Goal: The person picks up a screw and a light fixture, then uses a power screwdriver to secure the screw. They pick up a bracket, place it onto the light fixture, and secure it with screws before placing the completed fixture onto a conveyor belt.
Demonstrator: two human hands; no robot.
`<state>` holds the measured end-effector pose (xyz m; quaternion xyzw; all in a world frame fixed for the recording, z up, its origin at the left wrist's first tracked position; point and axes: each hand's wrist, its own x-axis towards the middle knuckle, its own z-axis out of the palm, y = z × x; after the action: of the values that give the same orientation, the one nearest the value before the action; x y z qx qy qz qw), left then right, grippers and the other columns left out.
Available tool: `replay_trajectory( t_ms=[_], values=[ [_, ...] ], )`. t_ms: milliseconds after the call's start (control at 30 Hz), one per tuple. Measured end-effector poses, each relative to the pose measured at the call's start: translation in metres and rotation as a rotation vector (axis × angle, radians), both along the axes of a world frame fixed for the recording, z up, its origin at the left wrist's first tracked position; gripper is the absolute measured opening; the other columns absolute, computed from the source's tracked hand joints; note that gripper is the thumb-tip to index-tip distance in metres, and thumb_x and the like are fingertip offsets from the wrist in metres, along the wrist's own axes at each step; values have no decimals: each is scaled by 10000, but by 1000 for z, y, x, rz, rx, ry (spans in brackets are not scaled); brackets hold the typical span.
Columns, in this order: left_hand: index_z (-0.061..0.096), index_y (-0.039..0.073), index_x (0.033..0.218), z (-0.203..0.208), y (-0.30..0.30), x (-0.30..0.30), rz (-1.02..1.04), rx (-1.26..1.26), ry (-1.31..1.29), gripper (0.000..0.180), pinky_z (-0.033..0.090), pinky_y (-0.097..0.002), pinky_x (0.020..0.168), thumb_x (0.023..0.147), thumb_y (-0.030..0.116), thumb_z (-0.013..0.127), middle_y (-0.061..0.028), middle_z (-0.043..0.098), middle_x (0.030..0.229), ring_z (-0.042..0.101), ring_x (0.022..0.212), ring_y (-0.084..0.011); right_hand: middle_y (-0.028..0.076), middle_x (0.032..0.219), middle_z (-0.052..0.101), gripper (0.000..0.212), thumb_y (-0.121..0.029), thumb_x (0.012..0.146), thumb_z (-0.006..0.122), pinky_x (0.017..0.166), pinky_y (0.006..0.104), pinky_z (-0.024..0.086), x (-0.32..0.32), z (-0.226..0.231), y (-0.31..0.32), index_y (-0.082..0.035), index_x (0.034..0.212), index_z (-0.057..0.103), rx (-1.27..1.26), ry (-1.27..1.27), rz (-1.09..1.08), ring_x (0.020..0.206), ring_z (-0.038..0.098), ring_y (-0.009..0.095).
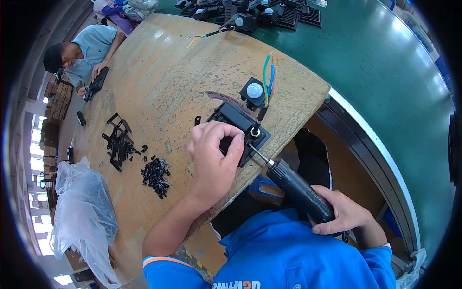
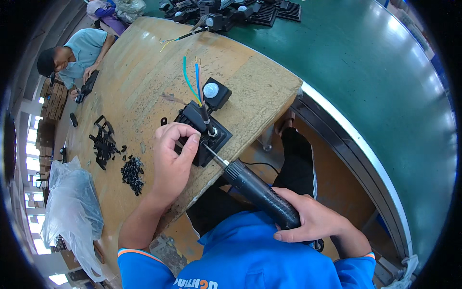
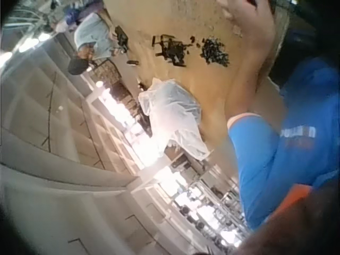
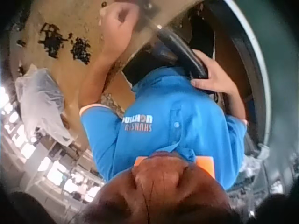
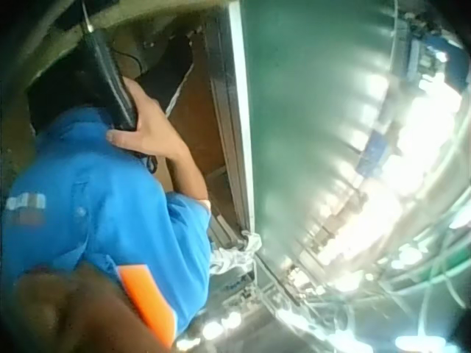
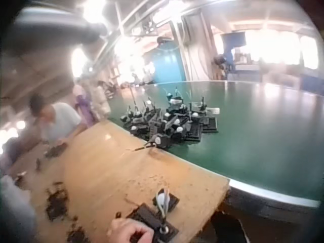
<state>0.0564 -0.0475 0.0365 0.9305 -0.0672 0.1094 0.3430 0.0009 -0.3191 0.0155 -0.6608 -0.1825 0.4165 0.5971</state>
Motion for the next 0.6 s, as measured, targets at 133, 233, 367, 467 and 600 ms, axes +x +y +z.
replay_trajectory(
  t_ms=[133,233,367,467,600],
  values=[
    [611,18,834,-7,8,-1,-10,-169,41,80,355,-323,892,820,96,603,-78,557,970,473,1021,-210,110,858,599,755,-195,710,740,686,273,469,-1,2,2,-4,1315,331,8,-4,4,742,590,162],
    [634,73,805,-10,11,2,-26,-190,23,84,350,-401,886,767,147,646,-69,603,836,512,1030,-258,107,861,598,760,-197,710,740,685,275,470,0,2,1,-9,1320,328,0,-6,23,742,591,163],
    [624,15,813,-2,10,-3,-61,-247,66,61,363,-331,889,803,71,602,-93,598,894,496,1057,-212,106,863,596,762,-202,711,740,685,280,473,-1,1,3,-14,1323,327,9,-4,8,741,593,167],
    [629,20,828,4,9,-7,-76,-226,59,60,354,-344,898,802,64,597,-93,612,896,519,1037,-226,107,864,597,763,-205,711,739,685,286,476,-1,2,3,-17,1325,326,13,-8,6,740,595,171],
    [624,16,938,11,13,-11,-180,168,-203,141,342,-352,908,826,73,562,-108,620,924,541,992,-237,107,870,598,766,-207,709,741,687,287,477,-1,-2,0,-20,1326,327,16,5,0,746,599,176]
  ],
)
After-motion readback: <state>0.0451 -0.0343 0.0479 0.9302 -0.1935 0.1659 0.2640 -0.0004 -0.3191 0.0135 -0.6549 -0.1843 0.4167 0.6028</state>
